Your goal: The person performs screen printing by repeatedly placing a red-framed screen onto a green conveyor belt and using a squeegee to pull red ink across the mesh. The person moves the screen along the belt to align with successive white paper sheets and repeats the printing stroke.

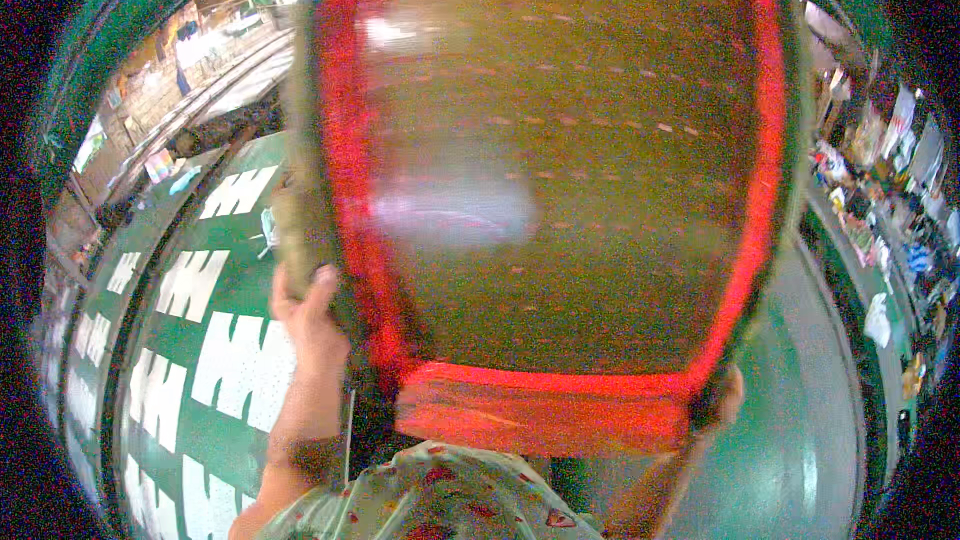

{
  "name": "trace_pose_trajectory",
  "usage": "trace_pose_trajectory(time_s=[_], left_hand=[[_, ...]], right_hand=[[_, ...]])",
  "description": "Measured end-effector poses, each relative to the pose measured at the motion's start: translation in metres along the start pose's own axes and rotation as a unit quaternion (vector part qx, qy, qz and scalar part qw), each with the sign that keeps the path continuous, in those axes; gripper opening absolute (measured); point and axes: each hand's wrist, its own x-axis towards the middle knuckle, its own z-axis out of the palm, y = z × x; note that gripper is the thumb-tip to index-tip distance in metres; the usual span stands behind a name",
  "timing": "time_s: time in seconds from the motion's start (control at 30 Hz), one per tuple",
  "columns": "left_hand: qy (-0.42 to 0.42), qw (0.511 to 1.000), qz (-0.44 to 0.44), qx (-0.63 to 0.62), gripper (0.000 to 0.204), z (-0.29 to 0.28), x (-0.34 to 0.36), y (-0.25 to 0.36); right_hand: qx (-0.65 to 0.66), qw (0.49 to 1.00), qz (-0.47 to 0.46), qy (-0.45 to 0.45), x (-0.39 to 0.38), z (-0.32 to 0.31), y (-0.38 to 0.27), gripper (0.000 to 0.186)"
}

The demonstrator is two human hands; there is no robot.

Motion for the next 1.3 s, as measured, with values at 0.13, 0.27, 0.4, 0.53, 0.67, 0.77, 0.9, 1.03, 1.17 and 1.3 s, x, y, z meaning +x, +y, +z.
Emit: trace_pose_trajectory(time_s=[0.13,0.27,0.4,0.53,0.67,0.77,0.9,1.03,1.17,1.3], left_hand=[[-0.161,0.985,-0.055,0.014,0.046,0.094,-0.024,-0.042],[-0.257,0.957,-0.128,0.041,0.047,0.165,-0.025,-0.098],[-0.328,0.924,-0.191,-0.047,0.05,0.209,-0.005,-0.164],[-0.365,0.903,-0.225,-0.042,0.054,0.243,0.037,-0.212],[-0.397,0.88,-0.252,-0.063,0.054,0.277,0.098,-0.244],[-0.417,0.873,-0.249,-0.051,0.053,0.295,0.133,-0.267],[-0.449,0.845,-0.28,-0.083,0.056,0.324,0.157,-0.309],[-0.47,0.794,-0.363,-0.134,0.06,0.368,0.158,-0.341],[-0.522,0.784,-0.322,-0.094,0.058,0.421,0.167,-0.372],[-0.542,0.793,-0.263,-0.094,0.059,0.489,0.18,-0.402]], right_hand=[[0.026,0.994,-0.102,-0.006,-0.076,-0.083,-0.02,0.083],[-0.004,0.994,-0.006,0.109,-0.136,-0.098,-0.046,0.088],[-0.127,0.946,-0.014,0.299,-0.166,-0.042,-0.063,0.085],[-0.333,0.841,0.01,0.427,-0.15,0.016,-0.08,0.081],[-0.422,0.801,-0.031,0.424,-0.118,0.062,-0.073,0.07],[-0.436,0.803,-0.062,0.402,-0.104,0.086,-0.066,0.065],[-0.513,0.749,-0.039,0.418,-0.091,0.109,-0.061,0.065],[-0.676,0.604,0.004,0.423,-0.074,0.129,-0.053,0.066],[-0.798,0.461,0.051,0.385,-0.051,0.14,-0.027,0.067],[-0.659,0.66,-0.109,0.345,-0.002,0.139,0.046,0.069]])
